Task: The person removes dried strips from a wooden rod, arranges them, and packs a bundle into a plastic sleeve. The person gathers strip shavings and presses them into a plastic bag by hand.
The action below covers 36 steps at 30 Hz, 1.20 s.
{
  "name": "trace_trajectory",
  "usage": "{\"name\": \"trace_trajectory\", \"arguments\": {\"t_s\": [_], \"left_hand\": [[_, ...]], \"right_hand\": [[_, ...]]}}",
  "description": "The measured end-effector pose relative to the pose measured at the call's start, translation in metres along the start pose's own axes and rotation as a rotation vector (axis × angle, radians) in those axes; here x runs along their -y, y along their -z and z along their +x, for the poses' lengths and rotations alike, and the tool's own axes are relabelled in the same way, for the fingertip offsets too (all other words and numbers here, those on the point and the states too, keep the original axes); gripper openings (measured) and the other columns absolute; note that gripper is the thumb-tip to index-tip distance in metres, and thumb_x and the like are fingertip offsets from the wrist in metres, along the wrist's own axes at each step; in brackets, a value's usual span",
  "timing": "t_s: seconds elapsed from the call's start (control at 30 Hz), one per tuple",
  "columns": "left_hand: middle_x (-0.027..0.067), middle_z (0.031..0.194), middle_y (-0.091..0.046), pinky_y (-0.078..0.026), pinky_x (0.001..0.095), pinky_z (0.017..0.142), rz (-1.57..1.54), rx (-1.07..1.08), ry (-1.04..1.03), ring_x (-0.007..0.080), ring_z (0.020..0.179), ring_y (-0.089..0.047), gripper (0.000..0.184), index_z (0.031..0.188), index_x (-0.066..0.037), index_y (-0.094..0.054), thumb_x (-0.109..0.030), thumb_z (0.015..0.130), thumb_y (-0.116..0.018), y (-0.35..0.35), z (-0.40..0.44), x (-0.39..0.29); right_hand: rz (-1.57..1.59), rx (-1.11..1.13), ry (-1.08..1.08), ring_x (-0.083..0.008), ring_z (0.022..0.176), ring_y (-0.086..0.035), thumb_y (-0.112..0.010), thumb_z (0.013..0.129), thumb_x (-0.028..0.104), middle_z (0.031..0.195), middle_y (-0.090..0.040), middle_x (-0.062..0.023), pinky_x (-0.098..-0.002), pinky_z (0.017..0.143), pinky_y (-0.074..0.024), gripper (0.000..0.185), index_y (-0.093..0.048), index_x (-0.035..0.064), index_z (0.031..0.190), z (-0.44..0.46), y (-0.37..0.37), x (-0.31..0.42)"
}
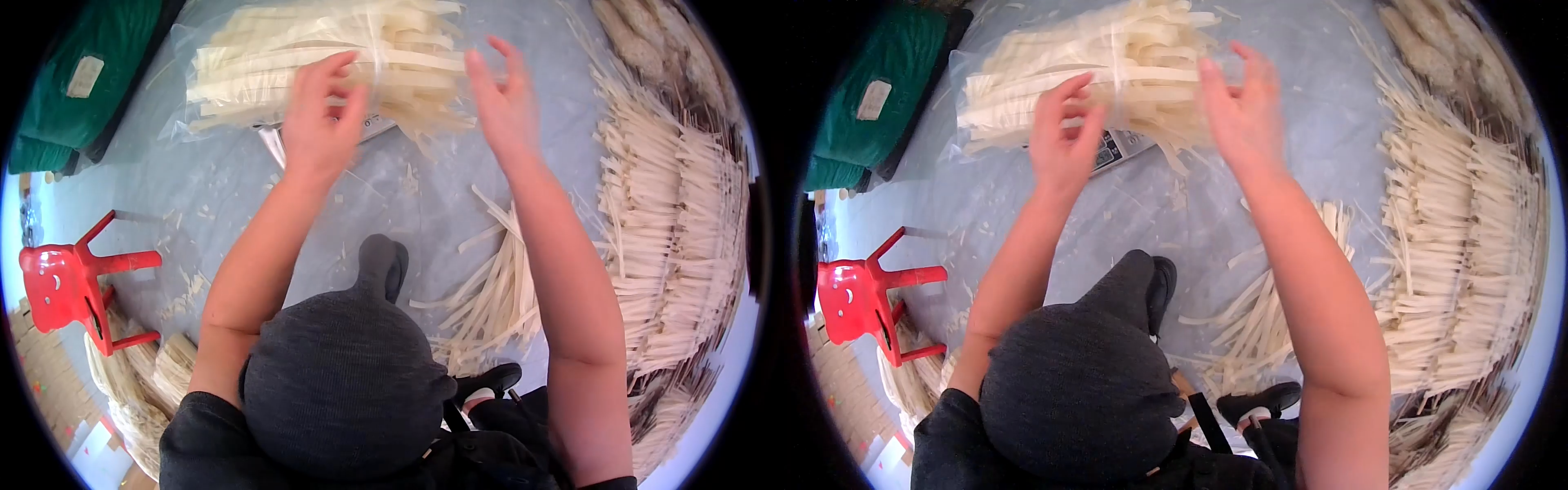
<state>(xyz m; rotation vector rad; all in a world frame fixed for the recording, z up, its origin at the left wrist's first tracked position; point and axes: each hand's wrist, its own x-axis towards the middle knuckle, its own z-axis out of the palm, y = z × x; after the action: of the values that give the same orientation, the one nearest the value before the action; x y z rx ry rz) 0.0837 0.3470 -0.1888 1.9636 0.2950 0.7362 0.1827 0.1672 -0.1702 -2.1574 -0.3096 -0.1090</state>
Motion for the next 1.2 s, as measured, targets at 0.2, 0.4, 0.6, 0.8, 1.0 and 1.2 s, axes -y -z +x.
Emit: {"name": "trace_trajectory", "arguments": {"t_s": [0.2, 0.4, 0.6, 0.8, 1.0, 1.2], "left_hand": [[-0.0013, 0.095, -0.053, -0.044, 0.0195, 0.058, -0.211, -0.352, 0.226, 0.0045, 0.076, -0.050, 0.023, 0.114, -0.008, -0.061, -0.008, 0.092, -0.062, 0.066, -0.020, 0.105], [-0.0009, 0.093, -0.054, -0.041, 0.0197, 0.059, -0.253, -0.420, 0.195, 0.0047, 0.073, -0.047, 0.020, 0.111, -0.005, -0.061, -0.007, 0.092, -0.062, 0.069, -0.014, 0.082], [-0.0041, 0.089, -0.058, -0.042, 0.0180, 0.061, -0.232, -0.187, 0.082, 0.0034, 0.075, -0.051, 0.013, 0.104, -0.007, -0.064, -0.013, 0.092, -0.065, 0.035, -0.003, 0.040], [-0.0040, 0.071, -0.059, -0.043, 0.0225, 0.059, 0.034, 0.140, 0.001, 0.0051, 0.063, -0.050, 0.012, 0.094, -0.004, -0.066, -0.016, 0.091, -0.068, -0.002, 0.009, 0.005], [0.0015, 0.072, -0.057, -0.047, 0.0331, 0.060, 0.583, 0.237, 0.003, 0.0193, 0.064, -0.057, 0.029, 0.099, -0.010, -0.061, -0.034, 0.084, -0.071, -0.011, 0.024, -0.012], [0.0061, 0.081, -0.063, -0.049, 0.0345, 0.067, 0.660, 0.270, -0.128, 0.0214, 0.073, -0.061, 0.046, 0.120, -0.006, -0.058, -0.030, 0.083, -0.070, -0.018, 0.050, 0.000]], "right_hand": [[0.210, -0.070, -0.179, -0.0161, 0.089, -0.063, -0.060, 0.095, 0.027, 0.112, -0.063, -0.0096, -0.0288, 0.079, -0.0494, 0.036, -0.060, 0.0025, 0.121, -0.023, 0.039, -0.074], [0.308, -0.052, -0.414, -0.0156, 0.091, -0.062, -0.059, 0.096, 0.027, 0.105, -0.065, -0.0065, -0.0286, 0.080, -0.0482, 0.032, -0.062, 0.0035, 0.118, -0.045, 0.040, -0.093], [0.335, 0.021, -0.468, -0.0212, 0.109, -0.059, -0.057, 0.097, 0.034, 0.122, -0.061, -0.0098, -0.0327, 0.094, -0.0453, 0.043, -0.056, 0.0057, 0.130, -0.030, 0.043, -0.073], [0.254, -0.011, -0.302, -0.0176, 0.111, -0.056, -0.058, 0.096, 0.033, 0.125, -0.059, -0.0097, -0.0309, 0.095, -0.0440, 0.048, -0.053, 0.0047, 0.134, -0.003, 0.027, -0.062], [0.220, 0.037, -0.314, -0.0137, 0.106, -0.059, -0.060, 0.095, 0.028, 0.119, -0.064, -0.0090, -0.0284, 0.091, -0.0455, 0.042, -0.058, 0.0029, 0.129, 0.009, 0.005, -0.047], [0.503, 0.245, -0.422, -0.0148, 0.095, -0.066, -0.059, 0.095, 0.014, 0.103, -0.070, -0.0081, -0.0272, 0.086, -0.0505, 0.027, -0.063, -0.0022, 0.116, -0.008, -0.028, -0.028]]}}
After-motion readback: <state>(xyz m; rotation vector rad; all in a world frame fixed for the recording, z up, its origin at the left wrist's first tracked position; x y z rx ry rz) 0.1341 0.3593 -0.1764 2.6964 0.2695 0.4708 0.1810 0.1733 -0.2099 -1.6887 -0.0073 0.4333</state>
